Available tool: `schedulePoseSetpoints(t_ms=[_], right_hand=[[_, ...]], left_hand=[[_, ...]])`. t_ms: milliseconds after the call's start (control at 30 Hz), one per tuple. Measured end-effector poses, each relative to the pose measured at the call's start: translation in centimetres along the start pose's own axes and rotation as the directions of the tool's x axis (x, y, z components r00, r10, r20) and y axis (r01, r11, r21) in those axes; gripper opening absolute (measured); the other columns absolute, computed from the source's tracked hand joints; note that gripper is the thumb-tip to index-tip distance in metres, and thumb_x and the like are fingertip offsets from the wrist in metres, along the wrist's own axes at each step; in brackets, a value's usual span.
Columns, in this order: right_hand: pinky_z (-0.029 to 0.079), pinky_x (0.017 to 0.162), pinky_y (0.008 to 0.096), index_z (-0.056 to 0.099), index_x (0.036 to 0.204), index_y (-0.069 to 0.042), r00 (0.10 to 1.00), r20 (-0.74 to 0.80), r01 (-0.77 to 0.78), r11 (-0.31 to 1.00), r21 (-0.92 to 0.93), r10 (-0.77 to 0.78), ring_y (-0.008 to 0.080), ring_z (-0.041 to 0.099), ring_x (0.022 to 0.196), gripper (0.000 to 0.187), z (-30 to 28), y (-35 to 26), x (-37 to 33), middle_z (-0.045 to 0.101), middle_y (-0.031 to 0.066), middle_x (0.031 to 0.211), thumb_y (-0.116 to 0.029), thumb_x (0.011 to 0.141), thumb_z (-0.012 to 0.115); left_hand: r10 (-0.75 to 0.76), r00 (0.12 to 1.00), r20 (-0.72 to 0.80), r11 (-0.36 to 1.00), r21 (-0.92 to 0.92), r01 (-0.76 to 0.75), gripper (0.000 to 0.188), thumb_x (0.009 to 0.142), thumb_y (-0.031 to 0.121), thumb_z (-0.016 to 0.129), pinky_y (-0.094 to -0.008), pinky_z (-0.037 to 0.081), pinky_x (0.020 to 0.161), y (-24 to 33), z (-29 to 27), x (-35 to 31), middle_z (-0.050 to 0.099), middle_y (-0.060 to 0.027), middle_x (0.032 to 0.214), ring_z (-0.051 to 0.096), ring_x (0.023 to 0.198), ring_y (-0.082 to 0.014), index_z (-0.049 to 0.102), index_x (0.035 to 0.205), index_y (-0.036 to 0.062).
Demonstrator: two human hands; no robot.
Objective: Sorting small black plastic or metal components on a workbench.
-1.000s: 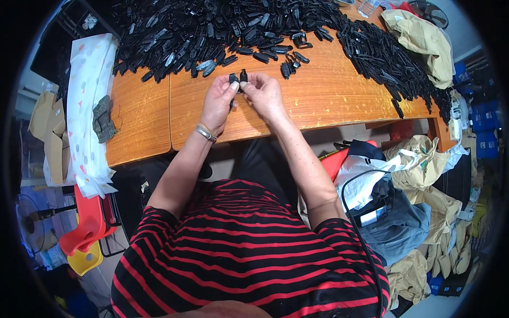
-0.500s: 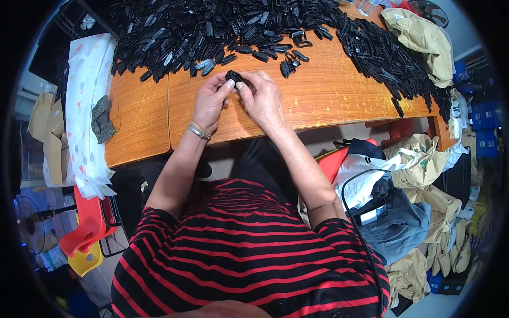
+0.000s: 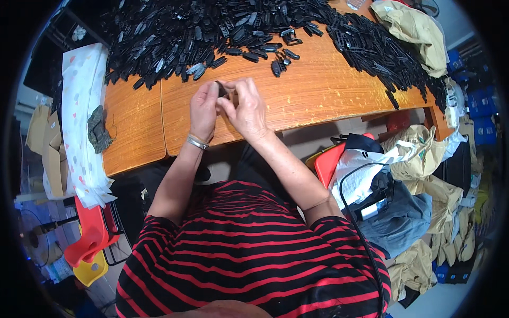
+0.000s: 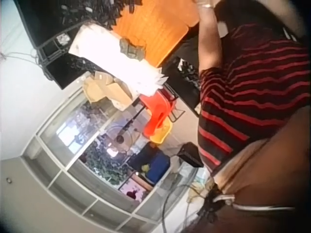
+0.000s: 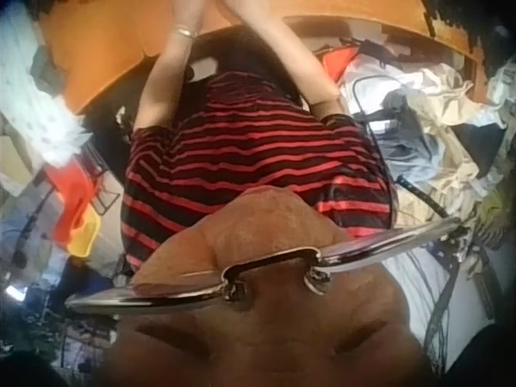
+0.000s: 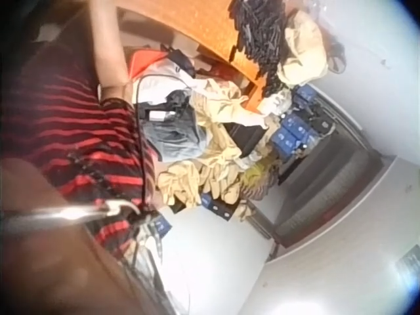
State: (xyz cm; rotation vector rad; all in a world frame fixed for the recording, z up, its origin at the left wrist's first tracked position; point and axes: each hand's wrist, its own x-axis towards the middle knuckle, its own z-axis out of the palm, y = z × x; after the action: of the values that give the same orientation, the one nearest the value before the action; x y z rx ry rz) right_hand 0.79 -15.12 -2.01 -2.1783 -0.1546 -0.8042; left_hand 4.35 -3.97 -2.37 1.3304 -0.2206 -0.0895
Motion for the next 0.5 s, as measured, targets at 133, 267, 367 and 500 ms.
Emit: schedulePoseSetpoints(t_ms=[133, 267, 367, 500], right_hand=[[0.051, 0.070, 0.0387, 0.052, 0.114, -0.005, 0.993, 0.095, -0.080, 0.992, 0.093, 0.071, 0.0314, 0.060, 0.086, 0.049, 0.7, -0.5, -0.5, 0.052, 0.0142, 0.102, -0.011, 0.072, 0.076], [0.052, 0.069, 0.0380, 0.051, 0.112, -0.004, 0.991, 0.103, -0.099, 0.987, 0.124, 0.086, 0.0307, 0.061, 0.084, 0.046, 0.9, -1.7, -0.4, 0.052, 0.0137, 0.101, -0.011, 0.073, 0.075], [0.051, 0.068, 0.0351, 0.052, 0.113, -0.004, 0.967, 0.225, -0.165, 0.966, 0.199, 0.118, 0.0265, 0.060, 0.079, 0.046, 0.7, -2.1, -0.3, 0.053, 0.0119, 0.094, -0.014, 0.074, 0.076], [0.050, 0.067, 0.0304, 0.059, 0.105, -0.002, 0.926, 0.375, -0.173, 0.939, 0.298, 0.051, 0.0197, 0.060, 0.075, 0.037, -0.8, 1.1, 0.7, 0.058, 0.0102, 0.089, -0.020, 0.077, 0.076]], left_hand=[[-0.052, 0.994, 0.098, 0.987, -0.144, 0.066, 0.035, 0.101, 0.030, 0.042, -0.0216, 0.042, 0.063, 0.7, 0.0, 0.2, 0.059, -0.0032, 0.078, 0.051, 0.067, -0.0087, 0.058, 0.084, 0.0040], [-0.077, 0.974, 0.212, 0.977, -0.177, 0.115, 0.034, 0.100, 0.029, 0.042, -0.0212, 0.041, 0.062, 1.3, -1.2, 0.1, 0.055, -0.0002, 0.073, 0.050, 0.067, -0.0070, 0.058, 0.082, 0.0045], [-0.158, 0.979, 0.131, 0.976, -0.132, 0.175, 0.037, 0.099, 0.034, 0.044, -0.0212, 0.040, 0.056, 1.7, -2.3, -0.4, 0.055, -0.0003, 0.067, 0.050, 0.061, -0.0069, 0.057, 0.080, 0.0055], [-0.388, 0.921, 0.031, 0.914, -0.113, 0.389, 0.038, 0.099, 0.033, 0.043, -0.0230, 0.032, 0.047, 5.3, -8.1, -3.4, 0.050, 0.0005, 0.061, 0.042, 0.053, -0.0067, 0.055, 0.075, 0.0062]])
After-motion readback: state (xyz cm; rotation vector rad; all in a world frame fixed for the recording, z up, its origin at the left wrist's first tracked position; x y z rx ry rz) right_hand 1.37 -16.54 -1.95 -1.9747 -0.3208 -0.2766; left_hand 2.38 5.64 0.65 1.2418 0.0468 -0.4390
